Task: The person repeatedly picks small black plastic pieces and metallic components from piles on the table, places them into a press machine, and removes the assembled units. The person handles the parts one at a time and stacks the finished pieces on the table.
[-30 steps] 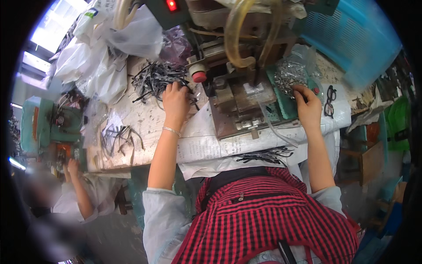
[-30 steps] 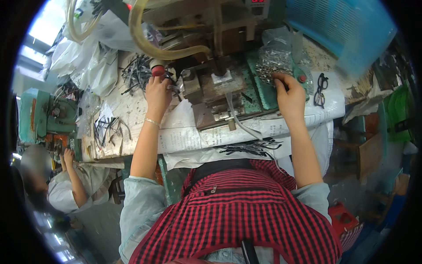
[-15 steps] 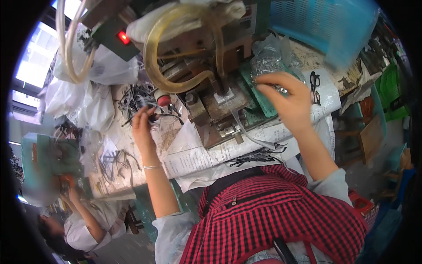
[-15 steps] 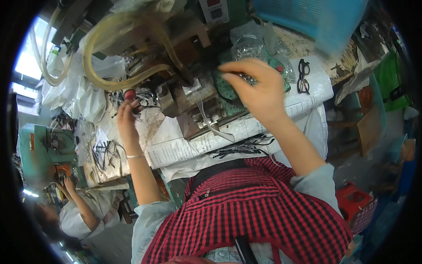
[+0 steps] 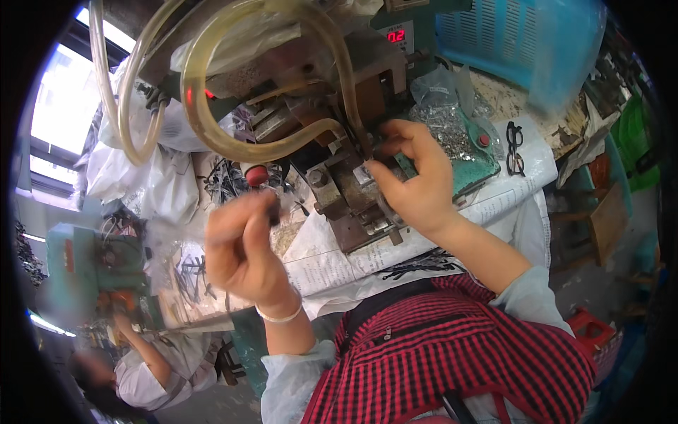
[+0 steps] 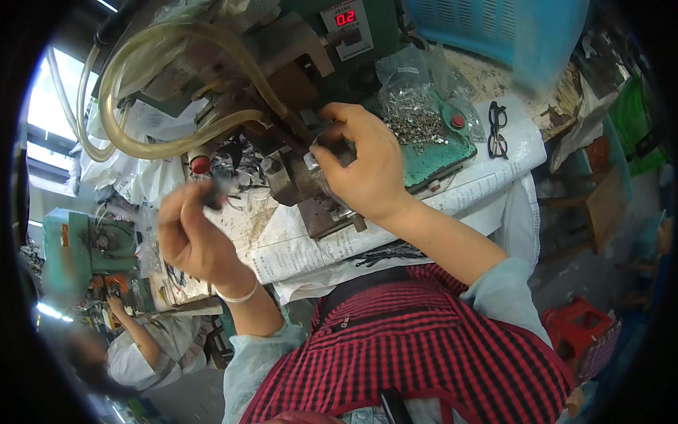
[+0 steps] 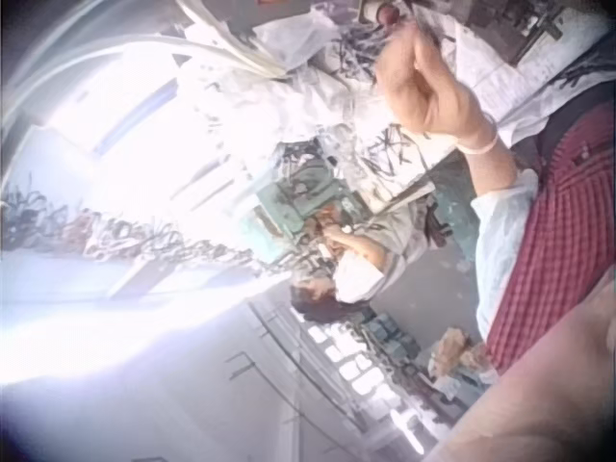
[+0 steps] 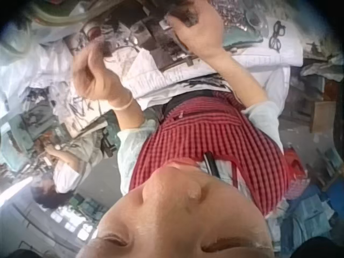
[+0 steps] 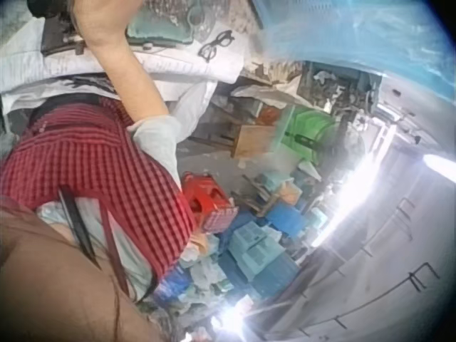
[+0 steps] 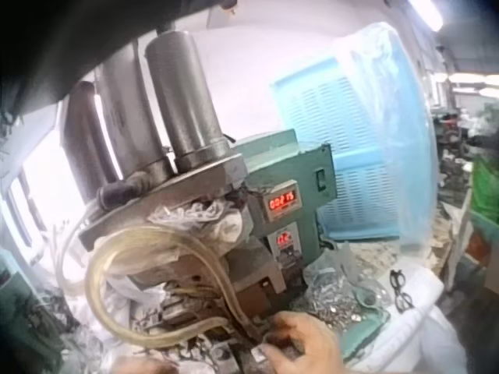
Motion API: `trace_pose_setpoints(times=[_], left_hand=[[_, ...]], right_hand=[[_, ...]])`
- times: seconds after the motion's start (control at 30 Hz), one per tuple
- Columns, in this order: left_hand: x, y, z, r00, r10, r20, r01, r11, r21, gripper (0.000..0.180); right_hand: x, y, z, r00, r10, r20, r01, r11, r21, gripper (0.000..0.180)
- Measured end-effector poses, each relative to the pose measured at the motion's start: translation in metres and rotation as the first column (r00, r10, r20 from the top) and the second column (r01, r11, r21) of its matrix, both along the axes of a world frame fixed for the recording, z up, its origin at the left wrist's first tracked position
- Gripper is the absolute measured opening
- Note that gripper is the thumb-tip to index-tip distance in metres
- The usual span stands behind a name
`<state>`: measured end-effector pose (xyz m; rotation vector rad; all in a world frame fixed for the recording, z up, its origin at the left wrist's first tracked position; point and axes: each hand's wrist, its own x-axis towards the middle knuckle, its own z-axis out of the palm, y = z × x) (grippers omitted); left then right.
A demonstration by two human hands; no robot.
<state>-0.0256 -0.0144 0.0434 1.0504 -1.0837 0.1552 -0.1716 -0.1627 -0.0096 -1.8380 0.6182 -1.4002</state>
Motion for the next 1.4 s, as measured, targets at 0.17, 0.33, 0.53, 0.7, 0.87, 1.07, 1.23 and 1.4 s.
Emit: trace_pose_setpoints(times=[0.17, 0.33, 0.53, 0.7, 0.87, 1.07, 1.23, 1.4], left_hand=[[0.003, -0.021, 0.009, 0.993, 0.095, 0.068, -0.096, 0.995, 0.011, 0.013], [-0.008, -0.02, 0.006, 0.997, 0.068, 0.019, -0.069, 0.997, 0.023, 0.012], [-0.043, -0.028, -0.036, 0.636, 0.07, 0.768, -0.231, 0.968, 0.103, 0.024], [-0.044, -0.037, -0.041, 0.61, 0.024, 0.792, -0.22, 0.965, 0.141, 0.027], [-0.04, -0.049, -0.051, 0.615, 0.109, 0.781, -0.2, 0.979, 0.021, 0.026], [-0.045, -0.038, -0.046, 0.662, 0.075, 0.746, -0.219, 0.971, 0.096, 0.028], [-0.068, 0.002, -0.066, 0.892, -0.008, 0.452, -0.178, 0.913, 0.366, 0.034], [-0.033, 0.069, -0.07, 0.738, 0.393, 0.549, -0.599, 0.755, 0.266, 0.018]], right_hand=[[0.002, 0.011, 0.005, 0.983, 0.158, 0.097, -0.176, 0.959, 0.221, 0.056], [-0.018, 0.021, 0.031, 0.965, 0.257, 0.051, -0.257, 0.886, 0.385, 0.072], [-0.037, -0.013, 0.011, 0.978, 0.191, -0.079, -0.163, 0.948, 0.275, 0.05], [-0.082, -0.079, -0.032, 0.98, -0.062, 0.187, 0.006, 0.958, 0.287, 0.047], [-0.113, -0.089, -0.083, 0.925, -0.156, -0.346, 0.21, 0.97, 0.124, 0.037], [-0.1, -0.053, -0.074, 0.676, -0.318, -0.664, 0.263, 0.947, -0.186, 0.015], [-0.085, -0.056, -0.079, 0.605, -0.374, -0.703, 0.223, 0.927, -0.302, 0.012], [-0.091, -0.052, -0.084, 0.683, -0.384, -0.621, 0.32, 0.922, -0.219, 0.009]])
